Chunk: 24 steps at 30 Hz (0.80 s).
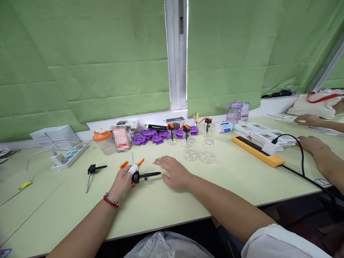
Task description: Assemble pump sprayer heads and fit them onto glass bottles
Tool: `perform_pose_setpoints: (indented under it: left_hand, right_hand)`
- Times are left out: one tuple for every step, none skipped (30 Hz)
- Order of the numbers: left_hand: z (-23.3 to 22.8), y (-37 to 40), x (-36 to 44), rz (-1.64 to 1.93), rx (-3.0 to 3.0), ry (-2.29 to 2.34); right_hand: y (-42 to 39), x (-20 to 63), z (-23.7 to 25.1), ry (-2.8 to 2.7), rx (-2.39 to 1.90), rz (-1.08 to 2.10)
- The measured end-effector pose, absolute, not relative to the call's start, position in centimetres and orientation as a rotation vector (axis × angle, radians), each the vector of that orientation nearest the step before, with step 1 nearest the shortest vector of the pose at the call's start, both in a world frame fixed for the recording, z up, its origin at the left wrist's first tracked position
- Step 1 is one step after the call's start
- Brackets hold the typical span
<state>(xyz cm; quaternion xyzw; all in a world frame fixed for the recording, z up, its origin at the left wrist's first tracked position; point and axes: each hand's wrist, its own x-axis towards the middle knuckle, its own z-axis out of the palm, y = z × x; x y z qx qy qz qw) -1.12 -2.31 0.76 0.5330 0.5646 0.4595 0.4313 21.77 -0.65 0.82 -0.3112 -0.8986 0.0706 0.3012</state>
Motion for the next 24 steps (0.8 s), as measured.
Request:
perform_pose_setpoints:
  left_hand:
    - [0.9, -2.4, -0.8, 1.146, 1.305, 1.393]
    - [1.0, -2.5, -0.6, 1.14, 1.287, 1.373]
    - [1.1, -2.7, -0.4, 1.131, 1.286, 1.347]
    - [1.2, -2.9, -0.4, 1.119, 1.315, 1.316]
    - [1.3, -3.1, -0.5, 1.113, 1.383, 1.289]
    - [1.5, -3.4, -0.8, 1.134, 1.486, 1.275]
    - [1.8, -3.7, -1.1, 1.188, 1.62, 1.279]
    - [2.1, -4.0, -1.5, 1.272, 1.775, 1.295]
    - [2.5, -4.3, -1.9, 1.397, 1.929, 1.323]
    - [3.0, -4.6, -2.2, 1.49, 2.086, 1.315]
    - [3.6, -4.9, -2.4, 1.536, 2.239, 1.261]
    - [4.1, -5.2, -2.4, 1.525, 2.37, 1.176]
    - [4.6, -5.4, -2.3, 1.45, 2.466, 1.102]
    - [4.9, -5.6, -2.1, 1.347, 2.51, 1.072]
    - [5.2, -5.7, -1.7, 1.253, 2.496, 1.087]
    - [5.2, -5.6, -1.4, 1.18, 2.436, 1.126]
    - [5.1, -5.5, -1.0, 1.144, 2.332, 1.178]
    - [4.8, -5.2, -0.6, 1.126, 2.198, 1.224]
    - [4.4, -4.9, -0.3, 1.118, 2.045, 1.256]
    - [3.8, -4.5, -0.1, 1.106, 1.884, 1.277]
    - [3.2, -4.2, 0.1, 1.078, 1.739, 1.287]
    - [2.5, -3.8, 0.3, 1.054, 1.62, 1.296]
    - [1.8, -3.5, 0.4, 1.037, 1.53, 1.311]
    - [1.2, -3.3, 0.5, 1.025, 1.477, 1.324]
  right_hand:
    - [-1.5, 21.0, 0.9, -2.442, -0.818, 0.148]
    - [-2.2, 20.3, 0.9, -2.48, -0.849, 0.1]
    - [-2.7, 19.7, 0.8, -2.507, -0.891, 0.05]
    - [-3.0, 19.2, 0.7, -2.523, -0.923, 0.014]
    - [-3.2, 18.8, 0.8, -2.519, -0.944, -0.014]
    - [-3.3, 18.7, 1.1, -2.5, -0.951, -0.025]
    - [-3.4, 18.7, 1.6, -2.465, -0.947, -0.016]
    - [-3.6, 18.9, 2.3, -2.417, -0.938, 0.008]
    - [-3.9, 19.2, 3.2, -2.365, -0.933, 0.059]
    - [-4.2, 19.6, 4.2, -2.306, -0.932, 0.124]
    - [-4.5, 20.0, 5.3, -2.267, -0.937, 0.21]
    - [-4.7, 20.3, 6.1, -2.232, -0.945, 0.319]
    - [-4.9, 20.6, 6.8, -2.226, -0.942, 0.438]
    - [-5.0, 20.8, 7.2, -2.224, -0.948, 0.561]
    - [-4.9, 20.9, 7.4, -2.208, -0.963, 0.67]
    - [-4.7, 20.9, 7.2, -2.186, -0.985, 0.757]
    - [-4.4, 20.9, 6.8, -2.152, -1.015, 0.817]
    - [-4.0, 20.8, 6.3, -2.113, -1.048, 0.849]
    - [-3.5, 20.6, 5.6, -2.081, -1.078, 0.861]
    - [-3.1, 20.5, 4.9, -2.06, -1.105, 0.861]
    - [-2.6, 20.4, 4.2, -2.054, -1.134, 0.854]
    - [-2.2, 20.2, 3.4, -2.059, -1.168, 0.841]
    - [-1.8, 20.1, 2.7, -2.068, -1.206, 0.824]
    - [-1.4, 20.0, 2.0, -2.074, -1.247, 0.808]
